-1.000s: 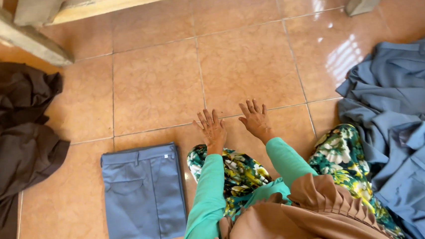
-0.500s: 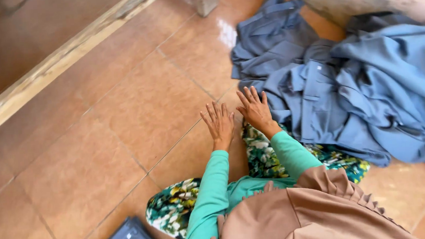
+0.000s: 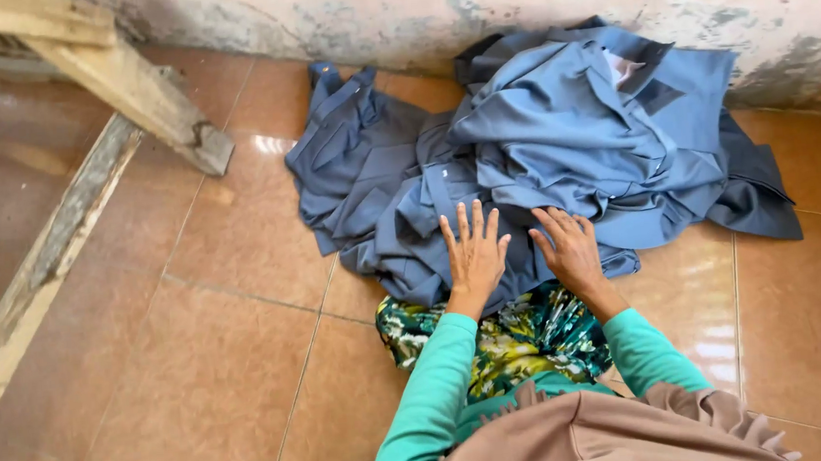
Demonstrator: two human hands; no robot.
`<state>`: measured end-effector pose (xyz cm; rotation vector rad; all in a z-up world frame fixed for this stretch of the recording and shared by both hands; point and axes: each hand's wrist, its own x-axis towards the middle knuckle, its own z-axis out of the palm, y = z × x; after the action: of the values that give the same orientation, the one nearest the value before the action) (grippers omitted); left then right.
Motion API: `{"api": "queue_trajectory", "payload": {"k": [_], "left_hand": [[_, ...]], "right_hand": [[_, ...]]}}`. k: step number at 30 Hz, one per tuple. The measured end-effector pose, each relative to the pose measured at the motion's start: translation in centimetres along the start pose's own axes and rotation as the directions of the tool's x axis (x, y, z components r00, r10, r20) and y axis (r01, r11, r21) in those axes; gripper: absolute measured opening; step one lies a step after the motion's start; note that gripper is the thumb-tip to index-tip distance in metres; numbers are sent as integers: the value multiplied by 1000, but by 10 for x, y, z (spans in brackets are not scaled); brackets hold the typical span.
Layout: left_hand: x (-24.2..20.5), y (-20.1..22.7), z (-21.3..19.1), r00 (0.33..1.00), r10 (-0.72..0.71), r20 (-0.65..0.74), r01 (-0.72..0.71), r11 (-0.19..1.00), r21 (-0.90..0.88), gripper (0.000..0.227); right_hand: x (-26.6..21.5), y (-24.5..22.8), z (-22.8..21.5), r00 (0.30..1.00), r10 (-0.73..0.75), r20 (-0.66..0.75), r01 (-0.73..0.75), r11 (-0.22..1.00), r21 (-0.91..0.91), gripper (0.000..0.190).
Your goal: Folding multiple pairs of grey pants and stacking them neatly on the floor.
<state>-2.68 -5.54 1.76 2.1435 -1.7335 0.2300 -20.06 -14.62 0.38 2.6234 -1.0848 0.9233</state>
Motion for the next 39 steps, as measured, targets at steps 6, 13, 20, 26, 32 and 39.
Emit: {"api": "queue_trajectory", "payload": {"k": [6,13,20,26,32,39], "left_hand": [[71,42,24,991,135,-2,-135,990,-46,54],[149,72,51,977,211,-14,-211,976,-46,55],[172,28,106,987,130,-95,-118,985,126,38],[123,-52,52,990,-12,-142,0,996,-85,19],[37,-175,52,901,-422,-100,390,889,-238,30],[4,-161,-22,740,-620,-259,531,776,-340,38]], "right_hand": [[20,92,8,966,237,-105,-225,967,117,14],[86,161,26,919,384,-90,-386,922,-12,86],[71,142,60,947,316,57,-316,888,335,53],[56,28,42,934,222,280,-340,795,502,63],[82,-92,-9,858,-180,480,-297,588,752,59],[109,-52,-41,987,-5,162,-142,456,879,45]]}}
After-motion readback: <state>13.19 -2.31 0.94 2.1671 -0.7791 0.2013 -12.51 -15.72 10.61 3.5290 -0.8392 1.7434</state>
